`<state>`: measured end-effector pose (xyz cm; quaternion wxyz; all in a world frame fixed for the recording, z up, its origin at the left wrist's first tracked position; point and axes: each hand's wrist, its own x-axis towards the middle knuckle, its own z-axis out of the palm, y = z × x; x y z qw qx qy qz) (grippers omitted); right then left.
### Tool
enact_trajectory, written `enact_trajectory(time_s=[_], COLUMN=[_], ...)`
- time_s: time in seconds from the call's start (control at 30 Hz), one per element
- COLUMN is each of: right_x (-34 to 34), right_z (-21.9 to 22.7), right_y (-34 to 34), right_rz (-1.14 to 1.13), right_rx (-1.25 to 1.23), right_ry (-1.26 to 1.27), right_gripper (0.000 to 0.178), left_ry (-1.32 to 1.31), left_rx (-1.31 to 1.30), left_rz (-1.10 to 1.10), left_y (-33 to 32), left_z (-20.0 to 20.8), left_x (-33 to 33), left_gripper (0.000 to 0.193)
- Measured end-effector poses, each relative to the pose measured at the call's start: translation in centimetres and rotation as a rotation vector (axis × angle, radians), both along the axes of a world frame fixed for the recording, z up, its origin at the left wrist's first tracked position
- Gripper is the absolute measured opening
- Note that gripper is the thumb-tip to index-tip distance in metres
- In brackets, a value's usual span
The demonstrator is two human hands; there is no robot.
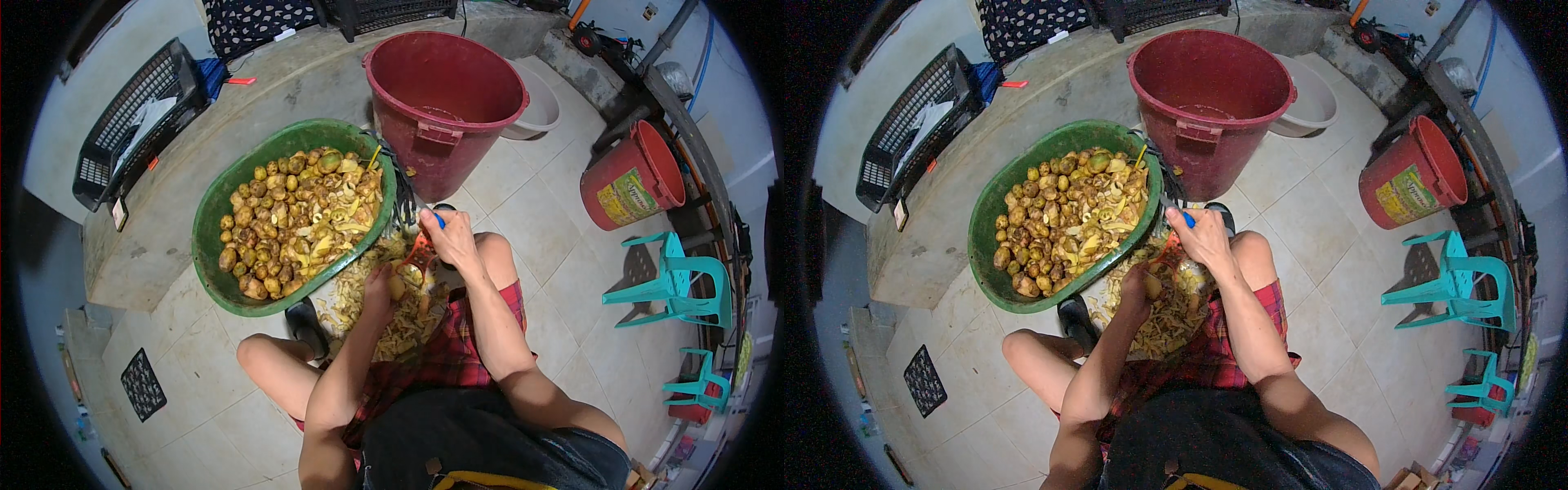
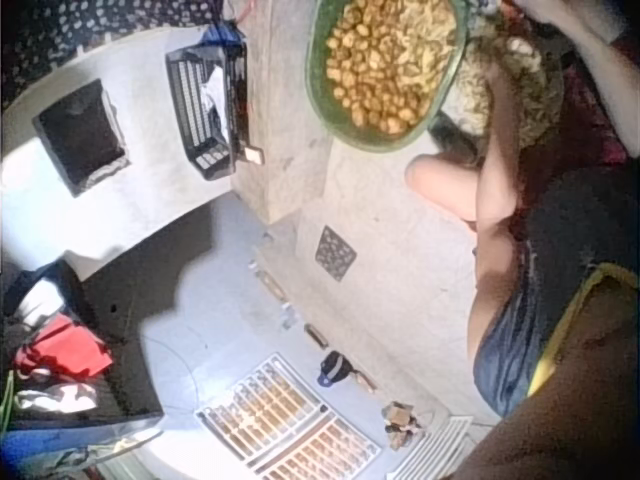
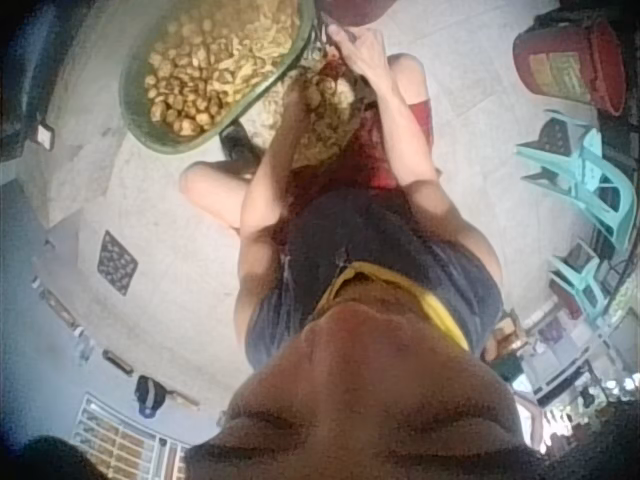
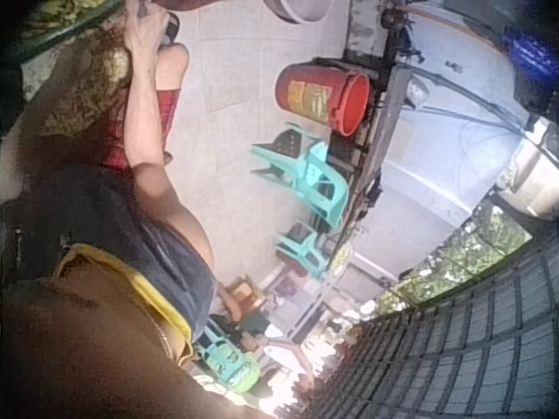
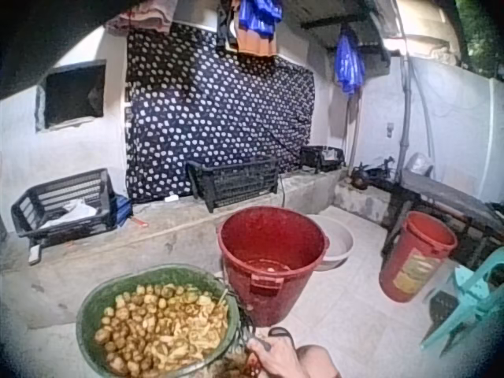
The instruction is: The person peels small yellow produce items using a peeler held in their right hand, then places the peeled items into a red bucket.
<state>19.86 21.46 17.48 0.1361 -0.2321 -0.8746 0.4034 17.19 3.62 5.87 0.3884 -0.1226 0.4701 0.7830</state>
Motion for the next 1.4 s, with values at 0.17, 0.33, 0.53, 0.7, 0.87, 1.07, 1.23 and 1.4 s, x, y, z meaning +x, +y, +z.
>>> enact_trajectory(time_s=[0.17,0.33,0.53,0.7,0.87,1.07,1.23,1.4], right_x=[-0.1,0.1,-0.3,0.1,-0.3,0.0,-0.1,-0.2], right_z=[-0.7,-0.9,-0.9,-1.4,-1.6,0.3,0.4,-0.5], right_y=[0.2,0.4,-0.1,0.8,0.2,-0.7,-0.9,-0.3], right_rz=[0.031,0.046,0.059,0.03,0.009,0.057,0.043,0.014], right_rx=[-0.045,-0.074,-0.085,-0.093,-0.073,-0.03,-0.048,0.032], right_ry=[0.079,0.095,0.061,0.014,0.008,-0.047,-0.083,-0.065], right_gripper=[0.063,0.069,0.076,0.076,0.071,0.06,0.061,0.062], left_ry=[0.029,-0.009,-0.029,-0.095,0.022,0.045,0.04,0.031], left_rx=[0.014,0.006,-0.041,-0.12,-0.022,-0.063,-0.047,-0.102], left_rz=[-0.013,0.001,0.059,0.084,0.117,0.097,0.113,0.099], left_y=[-0.1,0.5,-0.3,0.0,-1.2,-1.5,-1.5,-1.1], left_z=[-0.7,0.4,-2.2,1.3,1.4,2.7,2.8,3.3], left_x=[-0.2,-0.2,-1.3,-2.4,-3.7,-3.5,-3.5,-3.4], left_gripper=[0.03,0.032,0.032,0.033,0.03,0.03,0.029,0.031])
